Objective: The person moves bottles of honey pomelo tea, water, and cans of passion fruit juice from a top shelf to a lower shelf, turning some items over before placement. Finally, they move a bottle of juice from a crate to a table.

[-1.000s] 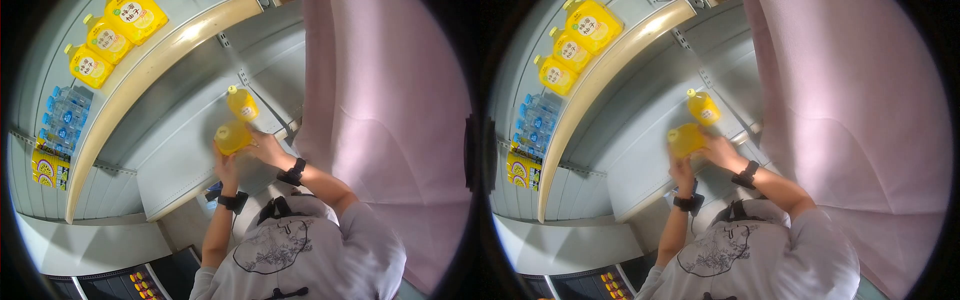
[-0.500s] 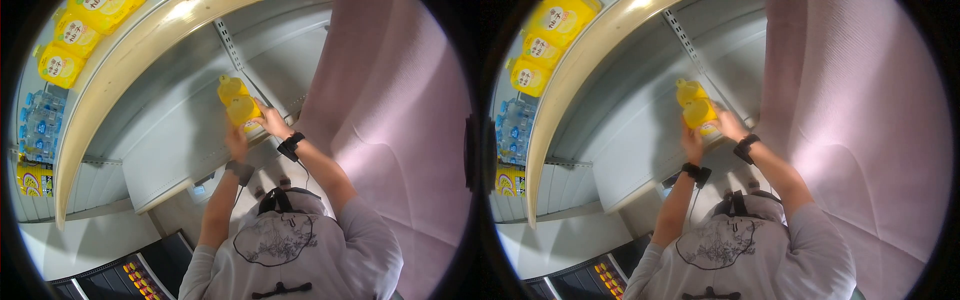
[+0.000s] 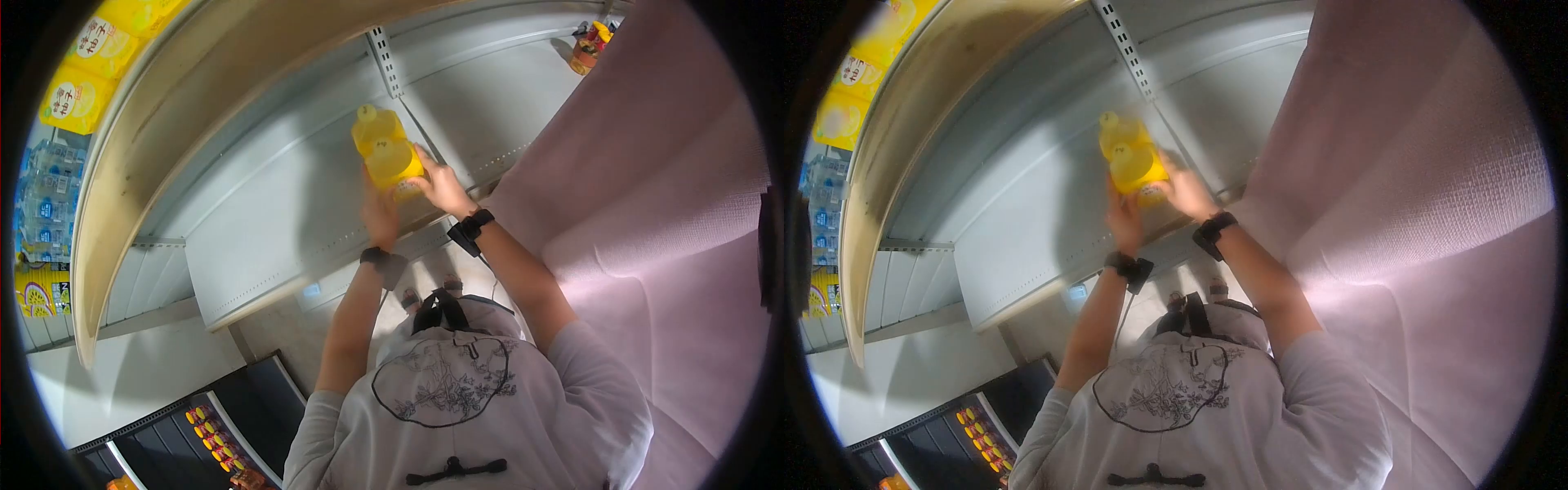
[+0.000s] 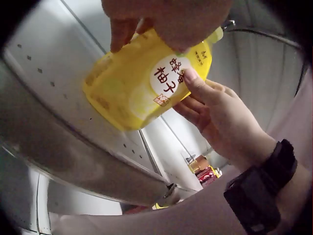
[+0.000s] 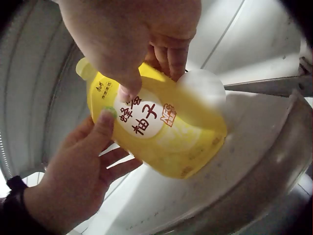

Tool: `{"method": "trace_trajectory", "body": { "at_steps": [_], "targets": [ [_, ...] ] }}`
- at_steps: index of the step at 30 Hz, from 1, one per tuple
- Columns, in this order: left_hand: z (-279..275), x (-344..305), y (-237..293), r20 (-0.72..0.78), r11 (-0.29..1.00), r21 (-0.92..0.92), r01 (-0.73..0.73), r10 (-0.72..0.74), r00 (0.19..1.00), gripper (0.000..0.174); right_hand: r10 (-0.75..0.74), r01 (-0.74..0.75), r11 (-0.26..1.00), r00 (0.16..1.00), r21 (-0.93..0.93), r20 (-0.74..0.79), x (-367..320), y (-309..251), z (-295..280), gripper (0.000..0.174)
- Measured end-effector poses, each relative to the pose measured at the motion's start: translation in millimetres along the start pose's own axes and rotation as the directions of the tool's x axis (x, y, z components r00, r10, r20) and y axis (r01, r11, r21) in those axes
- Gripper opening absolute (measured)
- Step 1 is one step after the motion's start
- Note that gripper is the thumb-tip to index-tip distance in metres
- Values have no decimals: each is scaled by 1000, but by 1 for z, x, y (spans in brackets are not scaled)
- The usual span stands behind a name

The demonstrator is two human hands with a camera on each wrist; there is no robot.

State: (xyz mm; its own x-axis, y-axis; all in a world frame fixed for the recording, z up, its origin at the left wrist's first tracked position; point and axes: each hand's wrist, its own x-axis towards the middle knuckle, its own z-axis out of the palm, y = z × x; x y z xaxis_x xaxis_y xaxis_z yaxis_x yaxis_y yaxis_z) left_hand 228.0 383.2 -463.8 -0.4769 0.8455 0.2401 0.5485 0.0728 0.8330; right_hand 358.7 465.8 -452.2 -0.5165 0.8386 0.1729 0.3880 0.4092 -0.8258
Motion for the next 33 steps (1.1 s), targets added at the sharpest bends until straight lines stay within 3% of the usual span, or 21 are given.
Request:
{"method": "trace_trajectory", "body": {
  "at_steps": [5, 11, 14, 17, 20, 23, 26, 29, 30, 31, 33],
  "targets": [
    [-4, 9, 8, 62, 989, -73, 127, -123, 990, 57, -4, 4, 1000, 1000, -13, -25, 4, -3, 2, 65],
    [-1, 7, -5, 21, 998, -38, 54, -54, 998, 57, -163, 165, 986, 978, 5, -128, 3, -3, 3, 65],
    [-7, 5, 5, 45, 994, -74, 86, -83, 996, 58, -153, 152, 988, 982, -20, -109, 1, -9, 0, 64],
    [-7, 5, 10, 26, 996, 59, 65, -66, 997, 60, -93, 93, 996, 996, -11, 3, 5, -4, -1, 66],
    [-5, 7, 9, -8, 999, -36, -27, 27, 1000, 61, -21, 21, 1000, 999, -20, 33, 7, -5, 0, 66],
    [-8, 8, 7, 16, 989, -143, -24, 26, 1000, 61, -92, 89, 990, 995, -106, -24, 8, -3, 2, 65],
    [-10, 11, -4, 42, 992, -51, -112, 114, 993, 60, -55, 57, 992, 998, -112, 24, 8, -18, -5, 61],
    [-19, 5, -10, 160, 998, 69, -10, -1, 987, 58, 58, -51, 979, 998, -198, 28, 3, -33, -11, 61],
    [-20, 1, -13, 168, 981, 191, -36, 4, 986, 58, 97, -92, 966, 995, -241, 11, 0, -40, -12, 62],
    [-22, -1, -13, 163, 949, 308, -63, 12, 986, 58, -35, 3, 963, 993, -268, -116, -2, -39, -10, 60],
    [-57, -16, 26, 220, 949, 279, -149, 88, 972, 55, -72, 2, 969, 959, -247, -275, -10, -60, -17, 47]
  ]
}}
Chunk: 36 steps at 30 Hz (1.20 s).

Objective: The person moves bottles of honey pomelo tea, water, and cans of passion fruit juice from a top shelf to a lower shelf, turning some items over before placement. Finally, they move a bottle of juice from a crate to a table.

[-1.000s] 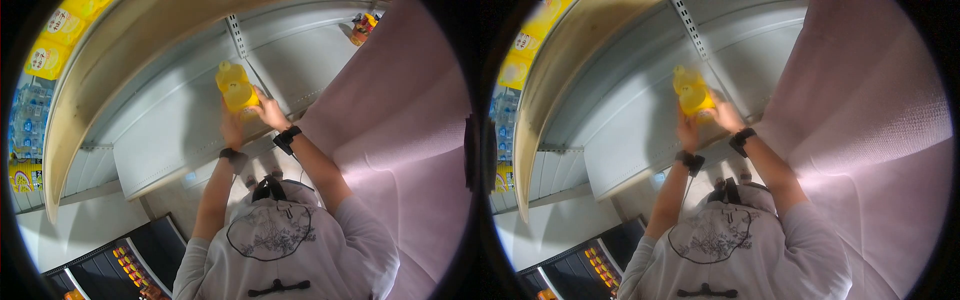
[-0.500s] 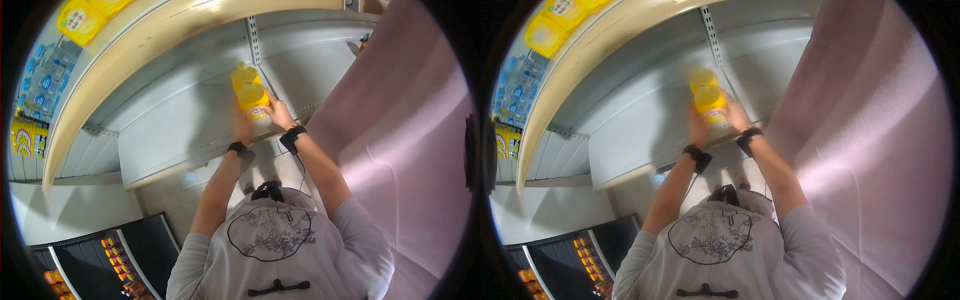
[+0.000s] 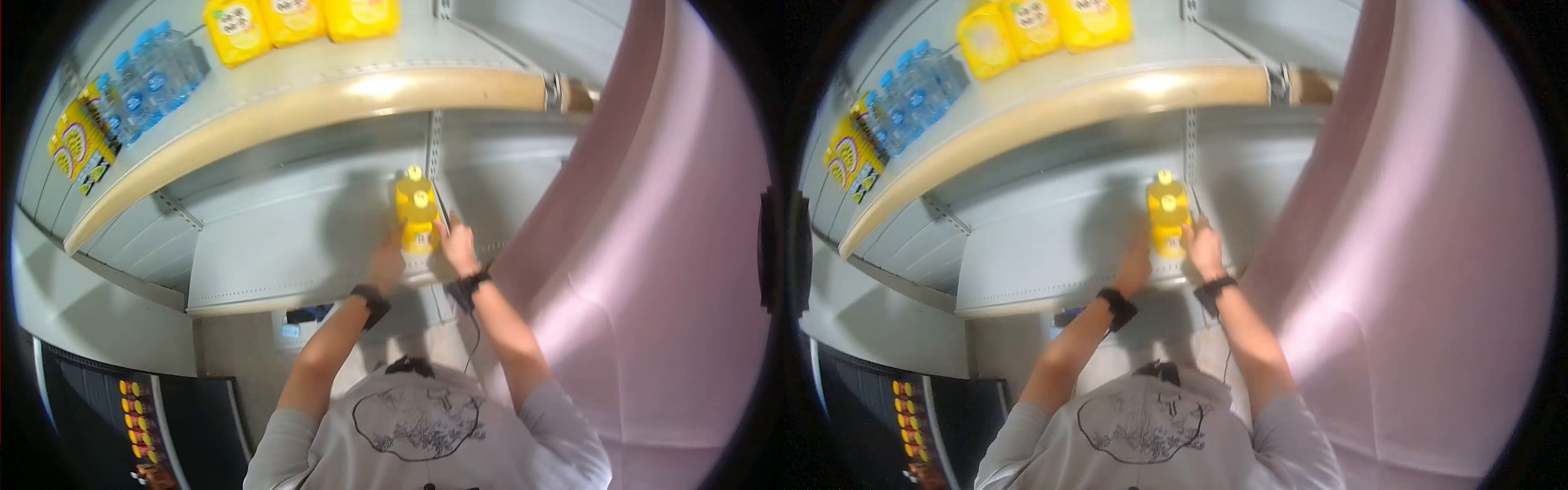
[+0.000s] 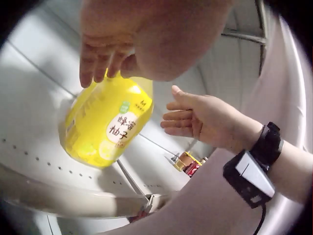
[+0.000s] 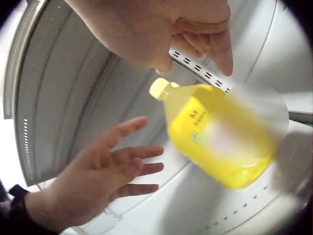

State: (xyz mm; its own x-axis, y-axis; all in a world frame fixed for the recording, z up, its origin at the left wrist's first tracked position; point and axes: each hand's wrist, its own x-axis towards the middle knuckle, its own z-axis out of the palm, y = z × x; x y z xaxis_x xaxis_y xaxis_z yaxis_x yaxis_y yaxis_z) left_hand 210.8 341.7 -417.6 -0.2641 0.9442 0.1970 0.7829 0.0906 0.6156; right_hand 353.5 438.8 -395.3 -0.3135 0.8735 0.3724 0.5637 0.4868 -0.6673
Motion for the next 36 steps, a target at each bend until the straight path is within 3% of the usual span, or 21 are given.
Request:
{"method": "trace_trajectory", "body": {
  "at_steps": [3, 6, 7, 9, 10, 11, 14, 15, 16, 17, 19, 22, 25, 29, 32, 36],
  "targets": [
    [-38, -15, 23, -95, 997, -15, -77, 75, 993, 40, 18, -16, 999, 999, 51, -42, -10, -26, -19, 37],
    [-94, -31, 64, -135, 972, -137, -190, 172, 976, 27, -42, 29, 991, 995, 133, 95, -16, -75, -59, 23],
    [-117, -33, 80, -144, 959, -145, -241, 221, 965, 26, -90, 76, 992, 985, 97, 148, -15, -100, -82, 24],
    [-166, -42, 110, -152, 928, -150, -340, 318, 936, 24, -190, 158, 960, 974, 231, 122, -9, -145, -128, 22],
    [-195, -48, 128, -110, 945, -162, -286, 270, 956, 24, -203, 166, 961, 966, 221, 159, -5, -170, -156, 22],
    [-224, -51, 145, -65, 958, -174, -228, 219, 973, 25, -216, 164, 908, 972, 385, 97, 1, -180, -169, 20],
    [-293, -50, 182, -240, 901, 145, -409, 433, 869, 21, -191, 71, 821, 969, 566, 157, 14, -237, -233, 20],
    [-312, -43, 193, -315, 846, 260, -465, 529, 788, 18, -251, 172, 827, 965, 536, 77, 23, -250, -248, 20],
    [-331, -38, 207, -325, 871, 275, -406, 482, 814, 18, -359, 347, 827, 931, 442, -60, 37, -258, -257, 21],
    [-346, -29, 218, -335, 894, 285, -345, 430, 838, 19, -347, 372, 822, 928, 432, -139, 47, -270, -266, 24],
    [-372, 2, 227, -366, 945, 242, -222, 300, 881, 23, -369, 408, 809, 913, 424, -173, 82, -287, -276, 28],
    [-403, 58, 219, -353, 941, 240, -239, 314, 881, 33, -435, 460, 874, 884, 156, -172, 133, -308, -280, 35],
    [-411, 85, 223, -355, 978, 142, -155, 197, 914, 35, -436, 418, 898, 886, -135, -160, 177, -320, -268, 45],
    [-418, 104, 233, -215, 995, 89, 39, -19, 976, 47, -261, 262, 964, 965, -49, 21, 199, -330, -258, 53],
    [-411, 123, 228, -267, 999, 23, 42, -34, 963, 52, -216, 220, 975, 974, -45, 74, 220, -328, -241, 59],
    [-406, 161, 214, -228, 996, -84, 33, -51, 972, 72, -189, 189, 982, 967, 18, 170, 241, -326, -220, 70]
  ]
}}
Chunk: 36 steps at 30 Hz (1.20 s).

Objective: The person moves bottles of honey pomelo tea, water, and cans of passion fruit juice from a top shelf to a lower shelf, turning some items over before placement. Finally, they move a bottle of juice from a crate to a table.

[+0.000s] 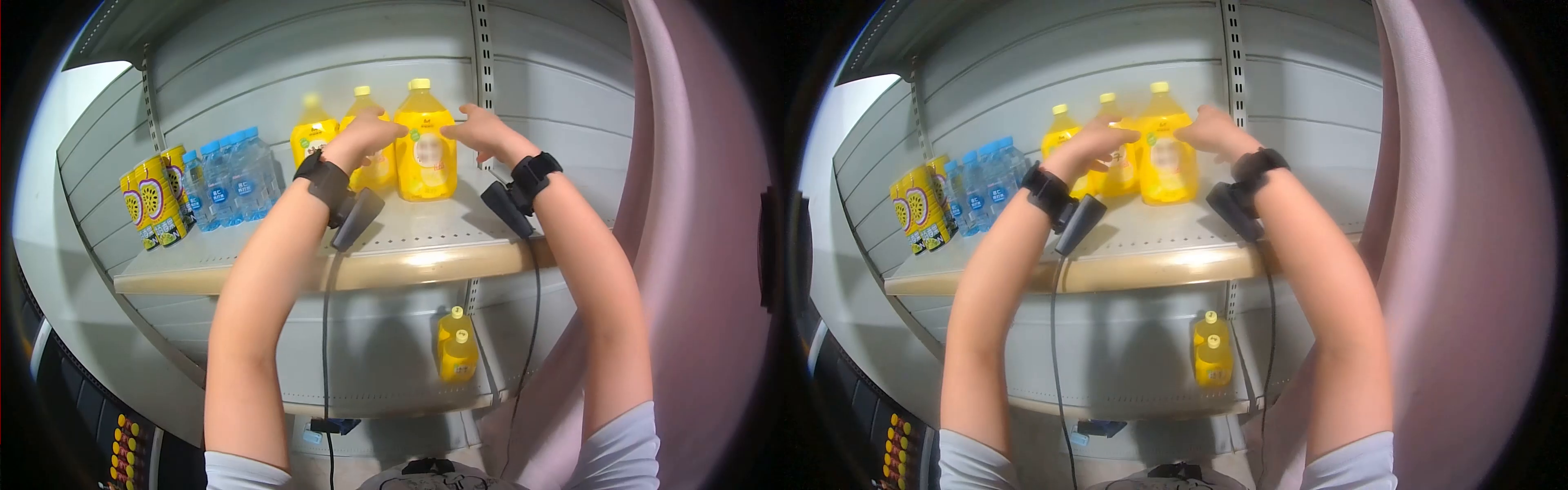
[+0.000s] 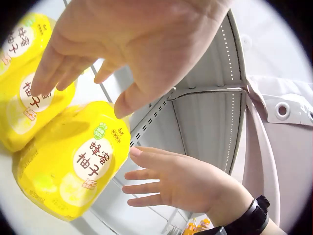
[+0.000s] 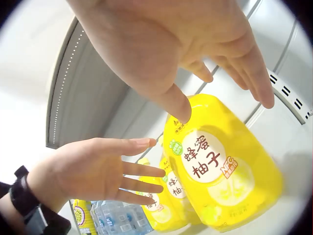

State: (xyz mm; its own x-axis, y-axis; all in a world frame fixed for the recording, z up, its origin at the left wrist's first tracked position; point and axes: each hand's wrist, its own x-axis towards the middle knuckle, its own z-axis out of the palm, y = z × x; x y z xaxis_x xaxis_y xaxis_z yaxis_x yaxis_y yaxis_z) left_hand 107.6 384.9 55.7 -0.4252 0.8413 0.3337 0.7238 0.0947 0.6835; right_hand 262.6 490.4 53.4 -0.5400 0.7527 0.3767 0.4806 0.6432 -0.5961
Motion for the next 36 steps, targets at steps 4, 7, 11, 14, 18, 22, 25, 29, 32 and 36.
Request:
{"method": "trace_trajectory", "body": {
  "at_steps": [4, 7, 11, 14, 18, 22, 25, 29, 32, 36],
  "targets": [
    [10, 14, 4, 51, 996, -87, 22, -17, 999, 83, -40, 36, 996, 998, 85, 56, 13, 3, 11, 80],
    [18, 12, 8, 78, 988, -151, 34, -22, 997, 75, -79, 56, 987, 984, 148, 160, 9, 0, 13, 79],
    [25, 12, 4, 176, 965, -258, -37, 85, 981, 61, -236, 204, 938, 968, 282, 85, 15, 12, 20, 67],
    [34, 29, -4, 135, 954, -294, -55, 98, 986, 51, -197, 203, 944, 979, 259, -49, 7, 4, 26, 54],
    [33, 30, -1, 79, 950, -301, -87, 116, 990, 43, -210, 219, 967, 974, 128, -83, -4, -3, 17, 63],
    [19, 12, 17, -67, 933, -318, -171, 158, 985, 46, -324, 322, 945, 915, -45, -239, -14, -14, 7, 73],
    [12, -14, 33, -256, 936, -216, -280, 222, 941, 51, -416, 411, 905, 808, -106, -416, -28, -25, -2, 73],
    [1, -58, 41, -443, 841, -191, -505, 386, 809, 59, -486, 485, 866, 764, -120, -424, -67, -42, -19, 77],
    [5, -106, 45, -527, 713, -249, -656, 468, 709, 65, -539, 674, 738, 589, -1, -602, -114, -54, -13, 59],
    [18, -166, 50, -631, 536, -260, -803, 535, 562, 71, -560, 853, 516, 403, 76, -724, -141, -48, 9, 63]
  ]
}}
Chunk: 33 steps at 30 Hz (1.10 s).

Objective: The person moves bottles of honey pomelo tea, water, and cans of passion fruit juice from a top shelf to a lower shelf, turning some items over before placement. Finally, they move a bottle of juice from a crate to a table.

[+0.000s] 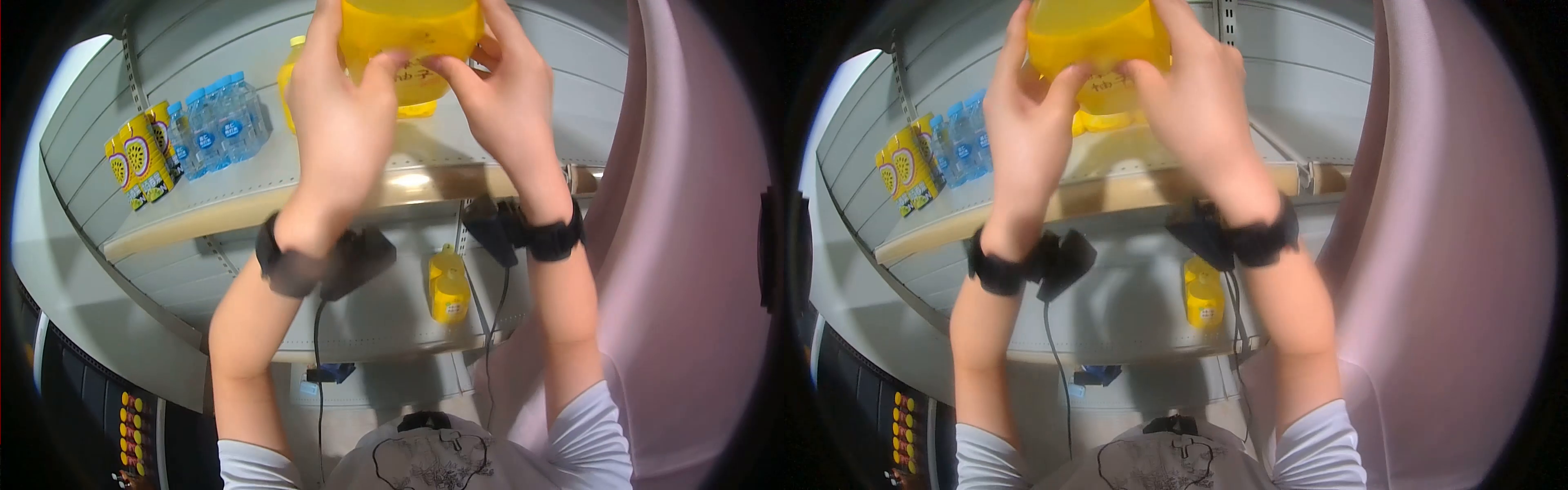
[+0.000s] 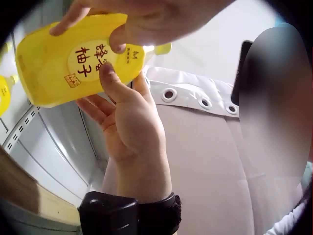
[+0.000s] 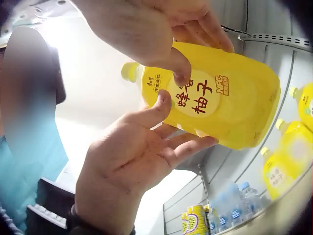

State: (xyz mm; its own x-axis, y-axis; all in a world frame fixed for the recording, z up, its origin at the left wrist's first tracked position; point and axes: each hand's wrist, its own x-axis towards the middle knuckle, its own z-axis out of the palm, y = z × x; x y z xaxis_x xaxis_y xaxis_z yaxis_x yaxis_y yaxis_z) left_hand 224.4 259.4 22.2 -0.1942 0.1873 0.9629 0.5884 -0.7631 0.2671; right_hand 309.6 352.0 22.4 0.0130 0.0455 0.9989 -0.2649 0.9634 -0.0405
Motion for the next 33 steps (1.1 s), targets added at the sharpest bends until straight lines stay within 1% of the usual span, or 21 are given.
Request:
{"method": "trace_trajectory", "body": {
  "at_steps": [1, 3, 5, 6, 7, 9, 10, 11, 13, 15, 17, 18, 20, 21, 24, 25, 27, 28, 29, 31, 33],
  "targets": [
    [-3, -8, 3, -12, 998, 10, -64, 64, 998, 69, 4, -2, 999, 1000, 48, -27, -8, -5, 1, 64],
    [-10, -31, -10, 9, 960, 151, -237, 238, 971, 60, 144, -144, 986, 990, 82, 4, -31, -27, -1, 77],
    [-9, -51, -4, -15, 972, 76, -221, 222, 975, 61, 130, -126, 990, 988, 58, -79, -51, -32, -6, 79],
    [-10, -59, -4, -33, 962, 136, -237, 243, 969, 61, 126, -121, 991, 986, 51, -108, -62, -34, -6, 81],
    [-14, -66, -5, -47, 901, 332, -280, 313, 949, 61, 163, -130, 980, 960, 154, -229, -70, -37, -1, 72],
    [-20, -92, -12, -42, 827, 486, -281, 343, 938, 62, 19, -38, 996, 973, -80, -229, -95, -34, -2, 70],
    [-25, -109, -19, -20, 871, 424, -250, 285, 958, 63, -64, 18, 980, 972, -200, -225, -106, -33, -4, 69],
    [-31, -127, -26, 2, 908, 362, -210, 224, 974, 65, 46, -78, 978, 985, -194, -166, -120, -41, -9, 68],
    [-45, -156, -28, 119, 950, 273, -153, 124, 985, 63, 134, -150, 957, 988, -248, -80, -148, -54, -16, 67],
    [-53, -177, -15, 202, 947, 274, -166, 112, 973, 56, 106, -106, 935, 994, -337, -20, -167, -65, -23, 65],
    [-55, -194, 1, 174, 995, -57, 80, -69, 982, 52, 93, -66, 917, 994, -393, 49, -180, -77, -30, 63],
    [-55, -199, 14, 170, 871, -387, 303, -255, 952, 51, 92, -54, 925, 992, -375, 82, -184, -81, -31, 62],
    [-55, -210, 24, 236, 629, -593, 503, -461, 855, 56, 94, -47, 953, 985, -300, 144, -194, -87, -34, 59],
    [-58, -216, 26, 243, 656, -522, 545, -498, 832, 59, 98, -50, 962, 981, -268, 168, -199, -89, -35, 59],
    [-65, -231, 30, 244, 550, -483, 681, -663, 708, 59, 120, -70, 973, 968, -222, 222, -216, -92, -36, 59],
    [-66, -240, 25, 175, 677, -333, 656, -639, 749, 58, 119, -88, 979, 978, -182, 169, -226, -88, -31, 60],
    [-66, -261, 5, 75, 842, 8, 539, -538, 840, 58, 240, -186, 950, 949, -252, 205, -246, -79, -26, 61],
    [-64, -272, -5, 48, 875, 184, 449, -464, 885, 59, 297, -229, 931, 929, -286, 223, -256, -74, -24, 62],
    [-62, -283, -15, 38, 869, 356, 343, -381, 924, 60, 412, -332, 889, 880, -316, 234, -266, -69, -21, 63],
    [-56, -298, -42, -46, 788, 250, 562, -570, 820, 63, 591, -516, 793, 781, -324, 204, -293, -53, -8, 65],
    [-57, -317, -74, 53, 794, 336, 507, -554, 831, 63, 696, -641, 712, 698, -286, 167, -335, -28, 3, 65]
  ]
}}
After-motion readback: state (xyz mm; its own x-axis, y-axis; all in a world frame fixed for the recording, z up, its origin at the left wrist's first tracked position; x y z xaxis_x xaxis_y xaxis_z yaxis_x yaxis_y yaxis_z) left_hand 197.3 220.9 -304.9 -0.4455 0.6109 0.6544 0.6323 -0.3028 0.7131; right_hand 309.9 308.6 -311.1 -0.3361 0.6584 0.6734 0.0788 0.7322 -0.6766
